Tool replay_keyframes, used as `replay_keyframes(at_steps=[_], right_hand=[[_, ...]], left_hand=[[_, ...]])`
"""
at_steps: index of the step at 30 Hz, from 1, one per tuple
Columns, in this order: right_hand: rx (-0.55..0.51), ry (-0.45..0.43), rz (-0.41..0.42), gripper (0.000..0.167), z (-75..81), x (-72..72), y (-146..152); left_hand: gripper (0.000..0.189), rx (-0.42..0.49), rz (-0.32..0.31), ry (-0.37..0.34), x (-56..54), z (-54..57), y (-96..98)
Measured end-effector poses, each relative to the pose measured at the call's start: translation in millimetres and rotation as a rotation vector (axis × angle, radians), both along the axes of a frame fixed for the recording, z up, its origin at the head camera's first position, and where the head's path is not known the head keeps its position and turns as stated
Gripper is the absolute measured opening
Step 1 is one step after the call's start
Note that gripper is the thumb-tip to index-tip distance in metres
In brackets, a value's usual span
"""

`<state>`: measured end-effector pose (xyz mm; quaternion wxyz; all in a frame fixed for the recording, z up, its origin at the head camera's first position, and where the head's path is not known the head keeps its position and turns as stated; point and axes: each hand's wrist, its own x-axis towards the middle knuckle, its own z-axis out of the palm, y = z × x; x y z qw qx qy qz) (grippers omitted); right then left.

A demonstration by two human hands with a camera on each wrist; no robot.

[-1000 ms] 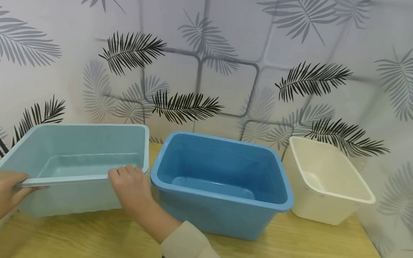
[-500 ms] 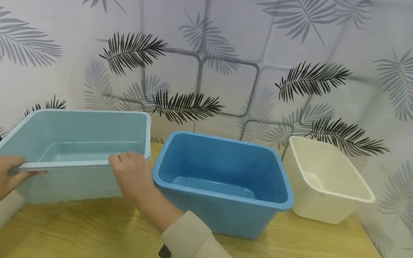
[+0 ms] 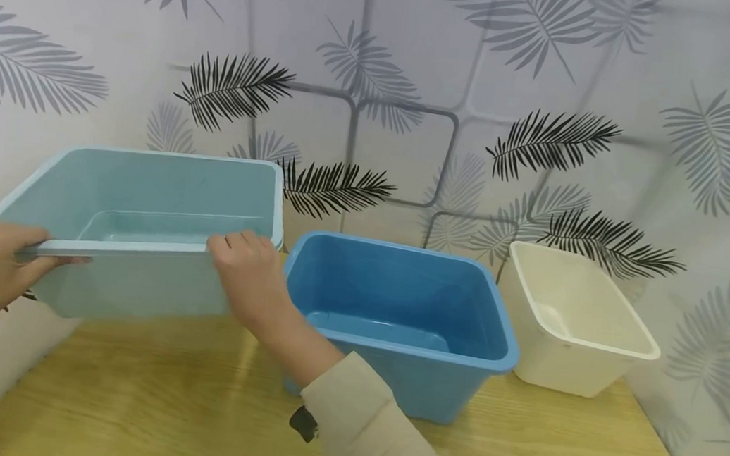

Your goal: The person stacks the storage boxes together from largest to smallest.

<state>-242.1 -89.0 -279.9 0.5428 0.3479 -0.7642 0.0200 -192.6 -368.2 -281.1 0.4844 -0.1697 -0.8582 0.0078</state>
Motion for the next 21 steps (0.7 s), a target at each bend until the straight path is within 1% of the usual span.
replay_keyframes(at_steps=[2,6,9,12,16,21], right_hand=[[-0.008,0.001,-0.002,0.032,4.0,-1.9,3],[-0.002,-0.012,-0.027,0.026,13.2,-2.9,8],[0.014,-0.037,-0.046,0.023,20.8,-2.3,11],[0.026,-0.061,-0.053,0.021,26.8,-1.6,13],[0.021,-0.076,-0.042,0.019,34.2,-0.6,16],[0.004,-0.098,-0.023,0.017,42.4,1.7,22]], left_hand=[[0.088,-0.005,0.008,-0.006,-1.9,5.5,3.1],[0.090,0.011,-0.007,-0.003,-4.7,15.4,10.7],[0.089,0.011,-0.005,0.006,-4.1,24.7,16.3],[0.087,-0.007,0.017,0.008,-2.1,33.5,20.5],[0.088,-0.012,0.040,-0.015,-0.4,43.4,23.9],[0.089,0.016,0.023,-0.048,0.4,50.7,29.6]])
